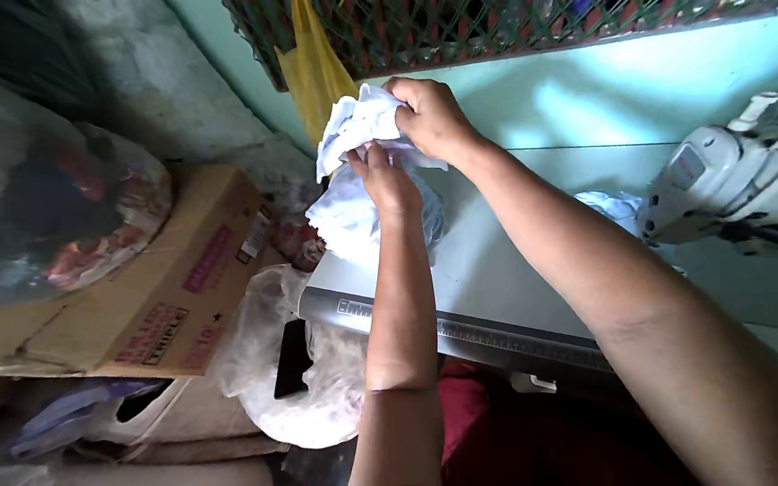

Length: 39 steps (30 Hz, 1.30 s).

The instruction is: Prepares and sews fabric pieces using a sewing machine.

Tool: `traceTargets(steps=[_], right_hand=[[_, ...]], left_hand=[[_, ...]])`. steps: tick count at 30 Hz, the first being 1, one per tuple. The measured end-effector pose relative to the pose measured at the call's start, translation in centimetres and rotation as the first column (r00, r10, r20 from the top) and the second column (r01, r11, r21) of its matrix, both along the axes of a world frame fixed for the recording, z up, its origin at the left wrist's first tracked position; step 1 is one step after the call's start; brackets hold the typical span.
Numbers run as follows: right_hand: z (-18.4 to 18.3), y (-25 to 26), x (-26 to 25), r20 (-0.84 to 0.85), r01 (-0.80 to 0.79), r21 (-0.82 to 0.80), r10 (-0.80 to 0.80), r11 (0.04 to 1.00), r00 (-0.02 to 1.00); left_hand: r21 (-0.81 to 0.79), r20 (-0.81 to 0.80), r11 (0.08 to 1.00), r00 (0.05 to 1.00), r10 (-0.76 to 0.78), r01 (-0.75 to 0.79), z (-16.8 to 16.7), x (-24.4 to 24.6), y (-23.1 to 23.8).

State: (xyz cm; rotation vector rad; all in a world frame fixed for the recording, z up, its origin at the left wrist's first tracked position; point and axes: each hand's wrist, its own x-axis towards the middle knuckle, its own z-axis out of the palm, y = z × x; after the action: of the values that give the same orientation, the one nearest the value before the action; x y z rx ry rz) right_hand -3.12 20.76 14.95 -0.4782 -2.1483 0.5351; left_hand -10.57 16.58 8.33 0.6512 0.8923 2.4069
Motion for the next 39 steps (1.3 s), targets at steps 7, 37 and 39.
traceTargets(steps=[7,37,39], right_hand=[[-1.8,-3.6,3.2,0.004,-0.139,0.124,0.14,0.983,0.99],[-18.3,-13.9,27.9,0.118,0.206,0.138,-0.223,0.969,0.968],[-19.6,-12.8,26.2,0.218,0.114,0.13,-0.141,0.985,0.966]], left_hand=[[0.31,0.068,0.927,0.968,-0.242,0.21,-0.4,3.0,-0.8],[-0.565,-0.785,0.825,-0.3,-0.543,-0.013,-14.3,5.6,-16.0],[-0.59,-0.792,0.803,-0.252,-0.555,0.084,-13.9,5.8,-17.1]])
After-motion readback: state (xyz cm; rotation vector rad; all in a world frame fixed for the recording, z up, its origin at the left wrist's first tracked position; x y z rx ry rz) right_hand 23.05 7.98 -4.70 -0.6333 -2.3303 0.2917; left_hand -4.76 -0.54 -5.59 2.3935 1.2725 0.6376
